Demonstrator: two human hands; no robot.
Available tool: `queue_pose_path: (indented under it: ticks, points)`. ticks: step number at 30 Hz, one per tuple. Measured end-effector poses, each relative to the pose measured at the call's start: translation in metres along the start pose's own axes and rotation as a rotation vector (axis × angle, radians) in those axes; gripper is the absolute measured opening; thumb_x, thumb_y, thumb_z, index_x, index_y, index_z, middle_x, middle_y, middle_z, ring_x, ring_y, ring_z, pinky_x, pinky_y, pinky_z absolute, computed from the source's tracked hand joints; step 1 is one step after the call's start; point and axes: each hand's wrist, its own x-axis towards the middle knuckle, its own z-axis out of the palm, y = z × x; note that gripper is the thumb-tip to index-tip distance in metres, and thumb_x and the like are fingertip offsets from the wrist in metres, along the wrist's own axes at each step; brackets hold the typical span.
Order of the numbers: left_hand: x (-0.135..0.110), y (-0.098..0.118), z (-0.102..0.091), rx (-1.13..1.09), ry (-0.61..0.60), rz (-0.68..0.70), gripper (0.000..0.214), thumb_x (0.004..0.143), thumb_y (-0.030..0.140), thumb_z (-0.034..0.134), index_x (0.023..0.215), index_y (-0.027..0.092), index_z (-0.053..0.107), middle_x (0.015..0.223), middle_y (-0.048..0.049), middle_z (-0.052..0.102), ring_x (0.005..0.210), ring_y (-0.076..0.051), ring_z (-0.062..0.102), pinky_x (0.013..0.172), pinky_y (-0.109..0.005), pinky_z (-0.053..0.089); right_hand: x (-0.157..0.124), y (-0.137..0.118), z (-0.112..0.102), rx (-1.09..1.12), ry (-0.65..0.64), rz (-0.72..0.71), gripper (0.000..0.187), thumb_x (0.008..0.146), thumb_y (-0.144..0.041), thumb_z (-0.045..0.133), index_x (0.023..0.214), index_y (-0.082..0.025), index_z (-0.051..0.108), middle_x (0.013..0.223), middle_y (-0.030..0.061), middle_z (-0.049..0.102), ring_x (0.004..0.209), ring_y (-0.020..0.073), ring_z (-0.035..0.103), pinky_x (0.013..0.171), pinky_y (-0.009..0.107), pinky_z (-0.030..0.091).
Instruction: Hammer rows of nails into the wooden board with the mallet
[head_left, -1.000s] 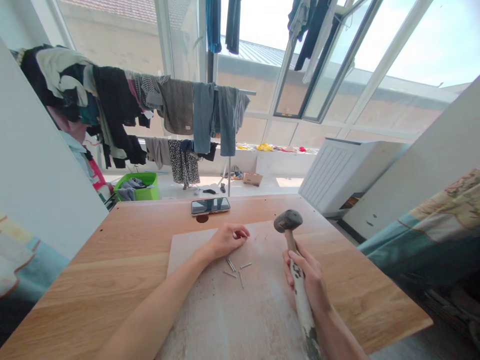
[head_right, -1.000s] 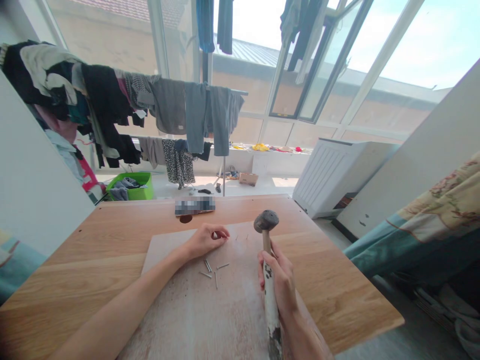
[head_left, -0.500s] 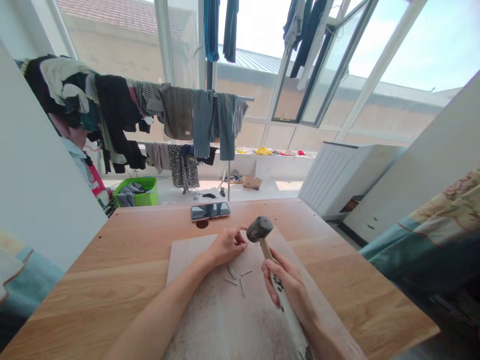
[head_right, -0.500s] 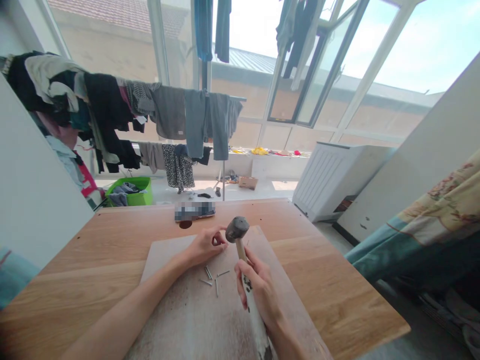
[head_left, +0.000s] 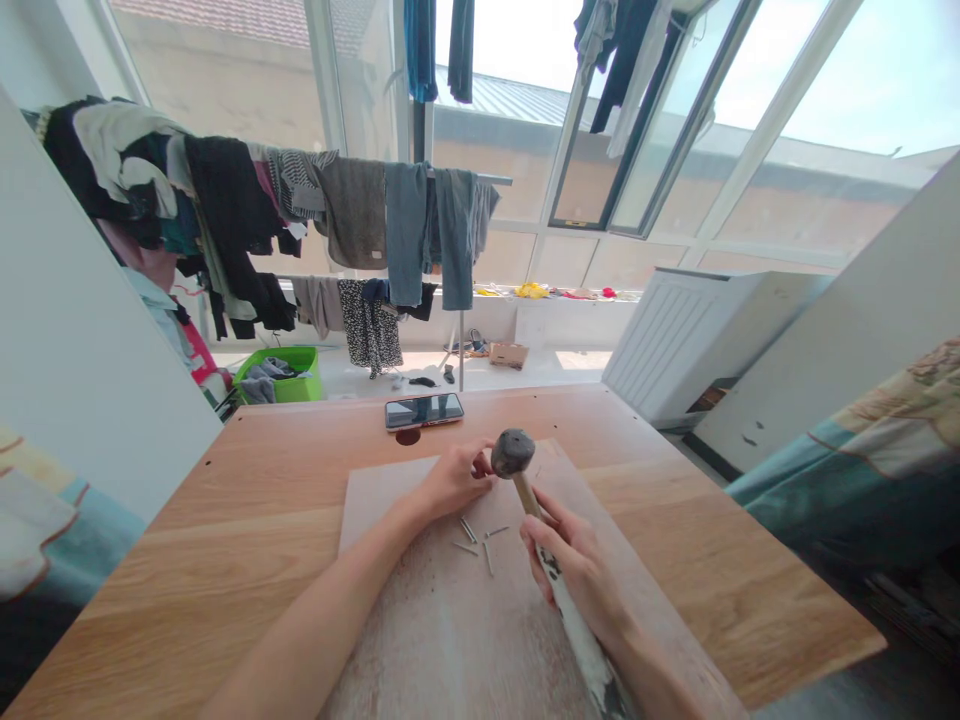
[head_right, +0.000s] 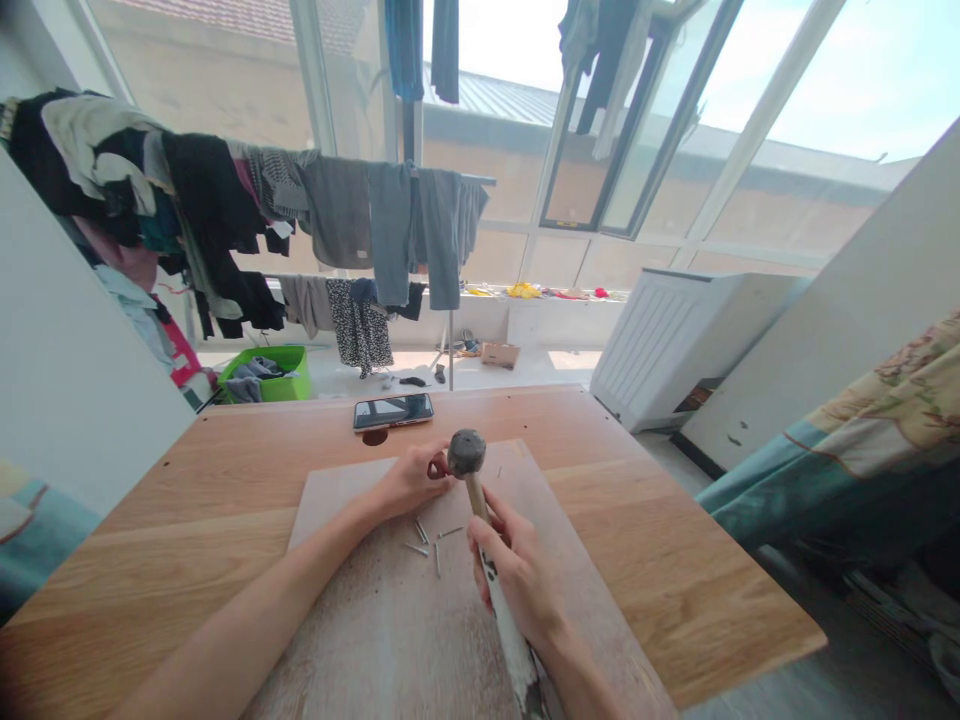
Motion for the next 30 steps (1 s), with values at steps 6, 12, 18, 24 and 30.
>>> queue_pose_path:
  ticks: [6,12,18,24,30]
  points:
    - [0.002,0.020,-0.018,0.176,-0.071,-0.099,0.032,0.074,0.035,0.076,0.096,0.016,0.062,0.089,-0.0026,0.065,0.070,-0.015,0.058,0.062,-0.026,0.046,0.000,-0.002,-0.005,0.020,0.121,-0.047,0.038,0.088,-0.046,0.066,0.113,-0.017,0.063,0.064,-0.0081,0.054,0.032,0.0037,0.041,0.028,0.016,0.036]
    - [-0.011,0.073,-0.022,0.561,-0.458,0.002,0.010,0.074,0.025,0.072,0.074,0.019,0.064,0.075,-0.0036,0.065,0.066,-0.020,0.059,0.054,-0.029,0.038,0.003,-0.004,-0.008,0.024,0.177,-0.054,0.028,0.087,-0.047,0.067,0.092,-0.020,0.059,0.059,-0.0093,0.052,0.031,0.0044,0.041,0.028,0.015,0.037]
    - [-0.023,0.078,0.022,0.782,-0.484,0.183,0.012,0.072,0.005,0.070,0.079,0.015,0.067,0.073,-0.0106,0.070,0.064,-0.026,0.066,0.056,-0.033,0.046,0.001,-0.005,-0.007,0.013,0.199,-0.048,0.031,0.085,-0.049,0.068,0.095,-0.021,0.059,0.059,-0.0096,0.052,0.032,0.0048,0.043,0.027,0.015,0.036]
    - [-0.013,0.079,-0.007,0.567,-0.458,0.213,0.021,0.067,0.003,0.066,0.082,0.018,0.067,0.072,-0.0036,0.067,0.067,-0.021,0.063,0.056,-0.028,0.045,0.001,-0.005,-0.009,-0.007,0.191,-0.058,0.029,0.087,-0.047,0.067,0.095,-0.020,0.061,0.057,-0.0091,0.052,0.032,0.0052,0.040,0.030,0.017,0.037]
    - [-0.009,0.035,-0.036,0.035,-0.010,0.019,0.012,0.074,0.010,0.061,0.083,0.016,0.066,0.082,-0.0012,0.068,0.073,-0.013,0.063,0.070,-0.024,0.052,0.001,-0.005,-0.010,-0.012,0.186,-0.056,0.026,0.089,-0.047,0.065,0.091,-0.020,0.062,0.050,-0.0092,0.050,0.032,0.0059,0.038,0.031,0.016,0.036]
